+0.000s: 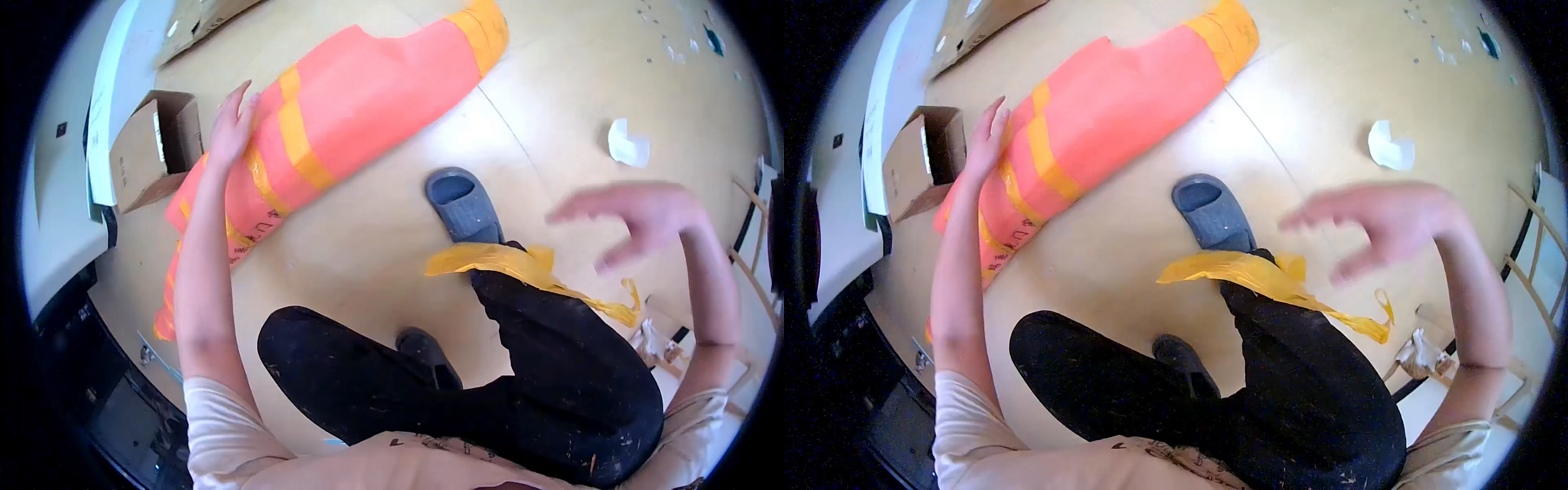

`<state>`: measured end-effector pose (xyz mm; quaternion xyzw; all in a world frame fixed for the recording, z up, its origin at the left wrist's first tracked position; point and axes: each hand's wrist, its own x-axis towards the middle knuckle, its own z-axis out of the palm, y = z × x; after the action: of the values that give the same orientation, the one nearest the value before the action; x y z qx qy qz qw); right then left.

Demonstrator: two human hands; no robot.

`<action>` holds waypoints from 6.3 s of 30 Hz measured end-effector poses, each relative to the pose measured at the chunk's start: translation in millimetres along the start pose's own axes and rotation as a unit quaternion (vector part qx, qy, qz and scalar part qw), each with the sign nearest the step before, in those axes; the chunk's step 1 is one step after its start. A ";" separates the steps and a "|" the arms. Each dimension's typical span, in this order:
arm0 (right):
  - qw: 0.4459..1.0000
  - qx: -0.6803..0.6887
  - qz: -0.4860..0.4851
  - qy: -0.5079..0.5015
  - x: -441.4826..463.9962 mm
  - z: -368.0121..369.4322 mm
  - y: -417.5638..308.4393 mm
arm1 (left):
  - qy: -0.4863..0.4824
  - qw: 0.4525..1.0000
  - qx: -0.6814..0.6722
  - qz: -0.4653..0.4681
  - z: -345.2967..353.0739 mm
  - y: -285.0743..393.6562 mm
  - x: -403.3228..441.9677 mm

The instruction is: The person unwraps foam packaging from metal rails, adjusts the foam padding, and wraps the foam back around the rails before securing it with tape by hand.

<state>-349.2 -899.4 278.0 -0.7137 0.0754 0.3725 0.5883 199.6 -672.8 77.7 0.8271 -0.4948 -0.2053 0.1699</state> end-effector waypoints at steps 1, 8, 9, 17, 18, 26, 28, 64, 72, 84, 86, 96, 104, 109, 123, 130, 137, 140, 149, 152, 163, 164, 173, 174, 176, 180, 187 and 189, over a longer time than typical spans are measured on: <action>0.998 0.010 0.030 0.056 17.5 -13.0 -1.3 | 0.006 1.000 0.004 -0.004 0.1 -29.7 11.1; 0.894 0.407 0.050 0.180 201.7 -32.5 40.0 | -0.224 0.906 -0.194 -0.301 19.2 -76.3 2.2; 0.872 0.449 0.044 0.188 214.7 -30.8 41.7 | -0.274 0.868 -0.245 -0.334 18.2 -59.1 -5.1; 0.788 0.597 0.047 0.144 238.3 -1.0 64.4 | -0.331 0.863 -0.192 -0.329 13.6 -23.0 -53.3; 0.773 0.612 0.030 0.162 239.1 4.6 64.5 | -0.313 0.878 -0.197 -0.304 16.0 -17.2 -64.9; 0.750 0.638 -0.005 0.176 243.0 11.5 93.2 | -0.184 0.964 -0.010 -0.192 35.0 9.3 -137.4; 0.740 0.658 -0.020 0.138 242.1 7.3 98.9 | -0.183 0.964 0.013 -0.191 28.9 28.3 -150.5; 0.900 -0.366 -0.110 0.210 207.5 8.4 -15.6 | -0.111 0.988 0.053 -0.092 43.8 8.3 -172.8; 0.918 -0.367 -0.118 0.096 235.0 42.4 -30.7 | -0.082 0.994 -0.067 -0.029 39.4 -8.1 -193.7; 0.887 -0.370 -0.146 0.236 328.9 -44.9 -47.7 | -0.214 0.891 -0.367 -0.161 53.4 -40.3 -181.9; 0.864 -0.404 -0.152 0.261 346.2 -54.4 -33.3 | -0.225 0.844 -0.428 -0.234 23.4 -12.8 -164.7; 0.991 -0.067 -0.084 0.077 357.3 -59.5 6.3 | -0.288 0.952 -0.010 -0.105 -7.7 21.0 -160.6; 0.984 -0.125 -0.129 0.008 303.0 -14.8 4.2 | -0.225 0.970 -0.095 0.009 -3.1 15.8 -243.0; 0.984 -0.168 -0.064 0.006 293.0 -1.9 -1.2 | -0.280 0.960 -0.026 -0.013 5.7 -5.5 -237.2; 0.927 -0.280 -0.021 0.250 372.2 -28.6 54.1 | -0.340 0.937 -0.077 0.004 41.7 -7.6 -156.1; 0.953 -0.096 -0.104 0.268 323.4 -41.5 41.2 | -0.215 0.973 -0.052 0.070 86.9 107.4 -126.2; 0.926 -0.091 -0.057 0.361 190.1 5.1 55.8 | -0.196 0.972 -0.126 0.018 73.9 94.7 -123.4; 0.937 -0.196 0.006 0.288 149.7 40.4 80.7 | -0.221 0.959 -0.178 -0.013 69.8 87.6 -115.0; 0.950 -0.221 0.214 0.048 131.6 65.5 122.1 | -0.334 0.903 -0.260 -0.078 54.2 97.9 -115.2; 0.894 -0.187 -0.040 0.406 157.8 67.8 96.1 | -0.324 0.907 -0.262 -0.057 48.4 103.8 -130.2; 0.816 -0.398 -0.043 0.417 197.3 93.8 135.8 | -0.257 0.943 -0.049 0.207 46.8 151.9 -164.4; 0.807 -0.397 -0.070 0.431 194.7 94.9 137.0 | -0.259 0.945 -0.030 0.199 46.7 156.1 -166.2; 0.811 -0.352 -0.138 0.446 190.5 64.0 113.0 | -0.333 0.886 -0.281 -0.156 56.8 51.1 -112.5; 0.813 -0.346 -0.119 0.452 192.1 63.0 111.2 | -0.341 0.832 -0.372 -0.229 60.9 42.6 -106.7; 0.818 -0.338 -0.100 0.455 192.9 59.6 100.2 | -0.329 0.818 -0.406 -0.240 64.9 37.0 -99.7; 0.832 -0.332 -0.049 0.441 196.4 47.7 78.9 | -0.329 0.784 -0.463 -0.251 80.8 17.4 -88.6; 0.795 -0.350 -0.044 0.493 240.9 8.2 82.8 | -0.307 0.818 -0.420 -0.246 81.4 15.6 -84.4; 0.797 -0.352 -0.055 0.487 246.9 0.0 82.3 | -0.299 0.839 -0.384 -0.244 76.0 24.8 -84.6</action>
<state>-218.6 -842.1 60.3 -0.9617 0.1767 -0.0567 0.2019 106.4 -614.8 39.0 0.6879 -0.1854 -0.6510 0.2619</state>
